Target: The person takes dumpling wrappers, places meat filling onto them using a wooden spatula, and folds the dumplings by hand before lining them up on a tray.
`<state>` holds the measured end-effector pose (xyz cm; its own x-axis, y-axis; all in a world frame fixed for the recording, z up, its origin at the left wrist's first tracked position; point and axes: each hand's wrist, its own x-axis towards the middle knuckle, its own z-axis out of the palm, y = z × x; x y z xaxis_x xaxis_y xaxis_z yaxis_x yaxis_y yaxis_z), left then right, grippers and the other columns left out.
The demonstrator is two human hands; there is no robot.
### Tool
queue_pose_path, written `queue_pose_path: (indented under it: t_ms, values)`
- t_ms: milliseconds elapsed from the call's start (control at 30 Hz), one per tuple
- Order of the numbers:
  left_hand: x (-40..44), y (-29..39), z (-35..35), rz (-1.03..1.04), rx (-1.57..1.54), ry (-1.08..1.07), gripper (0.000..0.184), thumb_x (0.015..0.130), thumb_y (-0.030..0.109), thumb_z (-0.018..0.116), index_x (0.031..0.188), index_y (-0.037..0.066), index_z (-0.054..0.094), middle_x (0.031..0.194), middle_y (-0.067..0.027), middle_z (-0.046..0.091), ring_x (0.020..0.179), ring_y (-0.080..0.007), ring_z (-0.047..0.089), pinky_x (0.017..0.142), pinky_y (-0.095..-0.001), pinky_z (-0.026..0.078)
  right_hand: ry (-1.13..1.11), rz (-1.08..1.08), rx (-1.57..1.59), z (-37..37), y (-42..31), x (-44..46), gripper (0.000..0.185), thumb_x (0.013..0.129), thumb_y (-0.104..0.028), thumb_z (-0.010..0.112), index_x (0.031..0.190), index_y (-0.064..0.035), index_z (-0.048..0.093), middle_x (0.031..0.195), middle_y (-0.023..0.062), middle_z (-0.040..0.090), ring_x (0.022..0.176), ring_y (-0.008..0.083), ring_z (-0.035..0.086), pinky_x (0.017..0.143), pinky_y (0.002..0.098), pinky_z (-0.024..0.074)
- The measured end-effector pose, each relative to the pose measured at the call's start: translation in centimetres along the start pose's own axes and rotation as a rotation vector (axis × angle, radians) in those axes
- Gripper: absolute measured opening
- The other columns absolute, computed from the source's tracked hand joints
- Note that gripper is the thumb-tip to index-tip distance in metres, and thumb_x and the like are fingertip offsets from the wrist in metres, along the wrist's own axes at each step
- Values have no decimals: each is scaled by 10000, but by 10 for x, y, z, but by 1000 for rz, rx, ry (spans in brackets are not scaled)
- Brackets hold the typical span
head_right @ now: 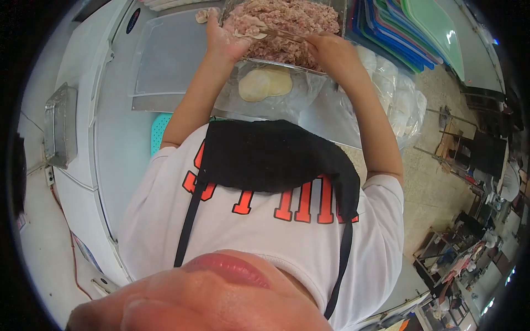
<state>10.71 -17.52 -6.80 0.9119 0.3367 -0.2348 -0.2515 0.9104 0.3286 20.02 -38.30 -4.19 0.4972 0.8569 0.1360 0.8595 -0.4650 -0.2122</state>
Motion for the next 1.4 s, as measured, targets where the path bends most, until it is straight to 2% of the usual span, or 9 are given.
queue_pose_path:
  t_ms: [167,267,367,433,567,667,867,1067,1400]
  values:
    - [58,-11,-60,-179,-320,-605,688,905,582,390,1225,-17,501,1076,-155,629,983,-313,592,881,-474,467,93,-71,10,8,-3,-10,260,880,-170,558,1120,-86,612,861,157,591,817,358,591,725,431,475]
    - [11,-16,-6,-5,53,-23,629,901,539,440,1208,-4,524,1107,-154,621,1024,-312,585,873,-461,478,109,-148,93,-8,21,-5,264,915,-214,545,1113,-59,624,883,132,637,782,295,605,729,377,482]
    - [13,-22,-3,121,312,-176,634,845,312,658,1312,-27,396,1301,-163,468,1129,-298,516,994,-470,400,88,31,615,-17,46,-12,312,962,-275,504,1104,-27,629,820,51,626,709,171,551,696,303,457]
    - [-4,-15,4,52,225,-395,582,878,448,529,1233,-11,489,1208,-160,556,1073,-311,559,938,-468,441,-43,52,664,-23,52,-15,373,986,-323,467,1104,-8,628,722,-18,519,668,86,448,618,245,399]
    - [-9,-23,11,544,1371,-287,677,737,189,770,1300,6,441,1304,-133,478,1116,-248,523,972,-356,417,-261,82,785,-52,45,-27,348,962,-312,492,1094,-18,624,688,47,525,649,134,453,620,298,412]
    - [-20,-12,36,269,1717,-402,582,691,185,799,1194,29,551,1203,-106,550,1083,-194,531,924,-304,433,-236,8,695,-52,42,-31,338,949,-299,508,1092,-15,623,696,73,570,656,163,482,647,322,434]
    - [-11,-25,17,670,1788,-485,378,744,275,744,1047,67,655,922,-23,673,837,-109,600,767,-285,484,-171,-149,639,2,84,-12,290,910,-225,569,1139,-55,619,754,51,602,653,152,536,630,302,451]
    - [22,-27,-16,154,1600,-95,375,799,250,688,1107,49,619,914,-56,661,873,-180,594,805,-314,476,229,-236,106,4,55,-15,259,866,-168,587,1117,-106,607,893,111,627,798,309,621,625,388,497]
    - [7,-14,0,428,1741,-366,599,755,274,709,1276,57,506,1240,-125,564,1111,-210,559,936,-324,440,-115,69,583,-6,120,-17,346,929,-284,529,1146,-29,615,959,182,666,858,295,643,776,332,478]
